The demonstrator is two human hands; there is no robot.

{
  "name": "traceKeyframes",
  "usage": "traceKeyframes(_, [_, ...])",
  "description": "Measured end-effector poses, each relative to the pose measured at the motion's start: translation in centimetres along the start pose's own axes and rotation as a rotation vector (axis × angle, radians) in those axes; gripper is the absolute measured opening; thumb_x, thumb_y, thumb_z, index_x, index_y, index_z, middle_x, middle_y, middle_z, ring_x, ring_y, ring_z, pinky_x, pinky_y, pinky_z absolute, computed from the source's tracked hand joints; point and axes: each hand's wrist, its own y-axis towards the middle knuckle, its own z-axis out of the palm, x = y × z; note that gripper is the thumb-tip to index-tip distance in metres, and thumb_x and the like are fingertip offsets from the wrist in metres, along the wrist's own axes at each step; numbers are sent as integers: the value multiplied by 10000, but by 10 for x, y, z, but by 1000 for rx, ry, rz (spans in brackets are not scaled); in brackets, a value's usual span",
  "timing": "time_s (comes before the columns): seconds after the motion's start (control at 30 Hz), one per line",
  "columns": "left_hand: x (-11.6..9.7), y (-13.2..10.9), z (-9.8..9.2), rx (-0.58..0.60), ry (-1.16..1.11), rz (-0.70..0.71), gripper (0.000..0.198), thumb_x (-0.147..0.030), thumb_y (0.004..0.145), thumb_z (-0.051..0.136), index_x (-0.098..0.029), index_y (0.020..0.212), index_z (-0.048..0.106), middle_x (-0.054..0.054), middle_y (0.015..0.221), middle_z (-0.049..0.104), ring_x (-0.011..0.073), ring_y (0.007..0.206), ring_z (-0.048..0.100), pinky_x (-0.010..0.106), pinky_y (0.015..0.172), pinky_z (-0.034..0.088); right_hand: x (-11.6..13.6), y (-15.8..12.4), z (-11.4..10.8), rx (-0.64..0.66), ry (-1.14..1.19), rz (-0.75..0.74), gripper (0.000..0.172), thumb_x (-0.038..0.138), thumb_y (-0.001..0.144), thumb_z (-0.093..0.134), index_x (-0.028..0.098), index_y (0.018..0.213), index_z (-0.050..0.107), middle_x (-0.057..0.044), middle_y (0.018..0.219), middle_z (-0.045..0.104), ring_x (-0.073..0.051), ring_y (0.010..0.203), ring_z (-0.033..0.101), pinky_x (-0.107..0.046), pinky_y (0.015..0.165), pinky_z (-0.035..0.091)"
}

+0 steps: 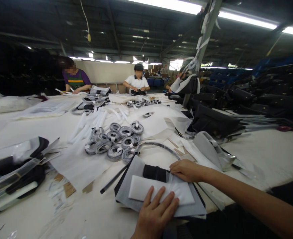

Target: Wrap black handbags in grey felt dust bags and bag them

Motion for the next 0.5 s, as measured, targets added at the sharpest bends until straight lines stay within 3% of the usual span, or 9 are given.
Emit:
traceKeyframes(0.3, [8, 7, 2, 42, -24, -4, 301, -279, 1047, 435, -306, 1219, 680, -141, 1305, 646, 154, 1203, 613, 426, 1267, 137, -8, 9, 13, -63, 172, 295, 357, 179, 933, 433, 168, 1195, 675, -58, 1013, 771, -190, 920, 700, -260, 806, 491])
traceKeyframes(0.5, [8, 6, 2, 48, -24, 1, 310, -263, 1050, 424, -293, 1229, 676, -128, 1318, 640, 160, 1218, 606, 433, 1265, 144, -5, 12, 7, 1, 80, 310, 327, 227, 916, 477, 195, 798, 780, -54, 770, 766, -203, 715, 692, -260, 648, 460])
